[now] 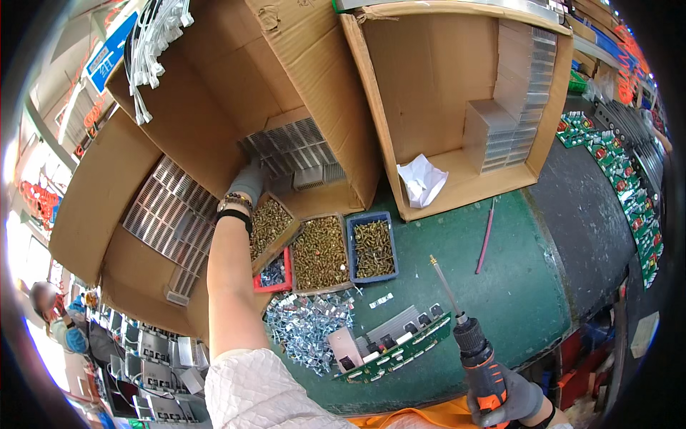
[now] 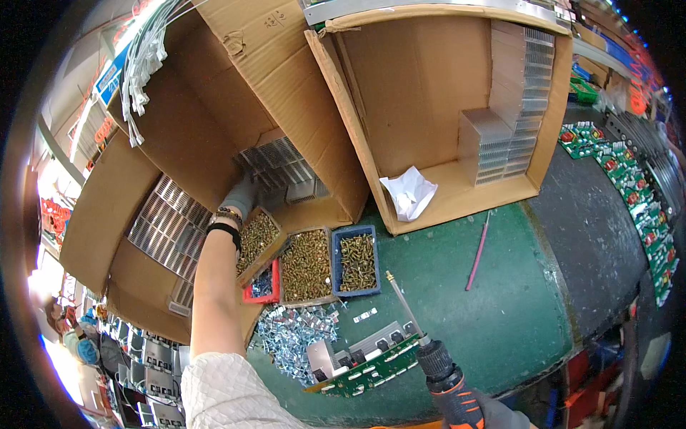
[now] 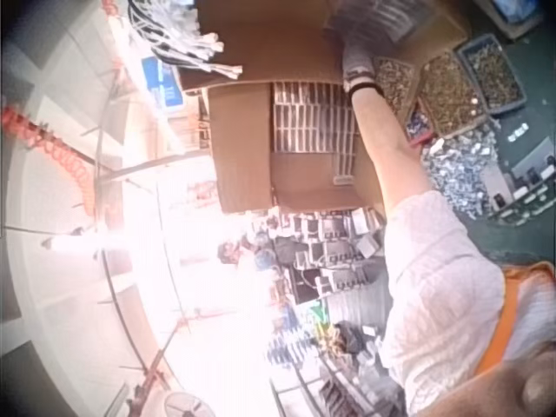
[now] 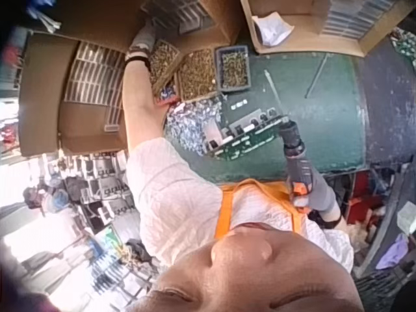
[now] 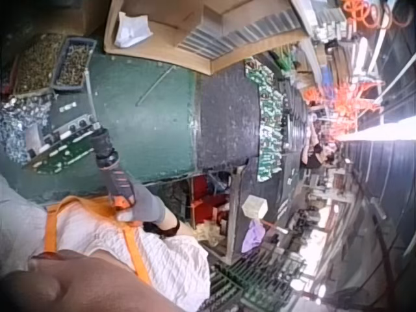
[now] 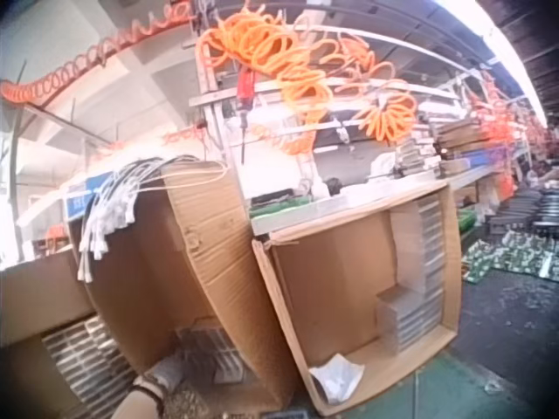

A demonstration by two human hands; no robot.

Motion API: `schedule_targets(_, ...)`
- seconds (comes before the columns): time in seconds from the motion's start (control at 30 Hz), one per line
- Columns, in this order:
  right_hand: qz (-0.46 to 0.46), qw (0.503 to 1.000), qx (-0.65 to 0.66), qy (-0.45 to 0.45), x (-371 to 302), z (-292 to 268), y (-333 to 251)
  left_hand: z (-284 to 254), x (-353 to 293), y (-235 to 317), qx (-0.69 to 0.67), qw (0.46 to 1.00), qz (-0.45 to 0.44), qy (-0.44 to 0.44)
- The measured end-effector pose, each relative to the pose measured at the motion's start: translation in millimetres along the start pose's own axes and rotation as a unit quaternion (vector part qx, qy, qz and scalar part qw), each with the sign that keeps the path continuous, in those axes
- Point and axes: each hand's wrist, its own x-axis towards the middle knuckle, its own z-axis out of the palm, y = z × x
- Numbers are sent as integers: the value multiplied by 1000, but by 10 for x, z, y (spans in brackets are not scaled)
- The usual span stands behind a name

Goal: Assembling and screwing components onto printed circuit boards using a power screwdriver in a manufacturing setting.

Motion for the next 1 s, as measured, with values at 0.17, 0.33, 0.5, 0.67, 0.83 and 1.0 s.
schedule_targets(0.17,-70,997,-29,20,62,-3,154,8,-73,82,203,976,57,46)
schedule_targets(0.33,-88,995,-38,24,-59,-23,254,-195,-246,182,176,976,111,71)
schedule_targets(0.5,-36,999,28,-7,-82,-82,343,-320,-749,205,234,870,284,328)
schedule_targets(0.67,-12,998,-64,-27,-253,-186,411,-304,-1654,473,-212,929,302,44)
schedule_targets(0.83,22,994,-105,-27,-430,-232,456,-97,-2483,692,-341,861,319,-201)
schedule_targets(1.0,102,972,-210,-13,-536,-288,601,249,-2785,831,-276,848,344,-295)
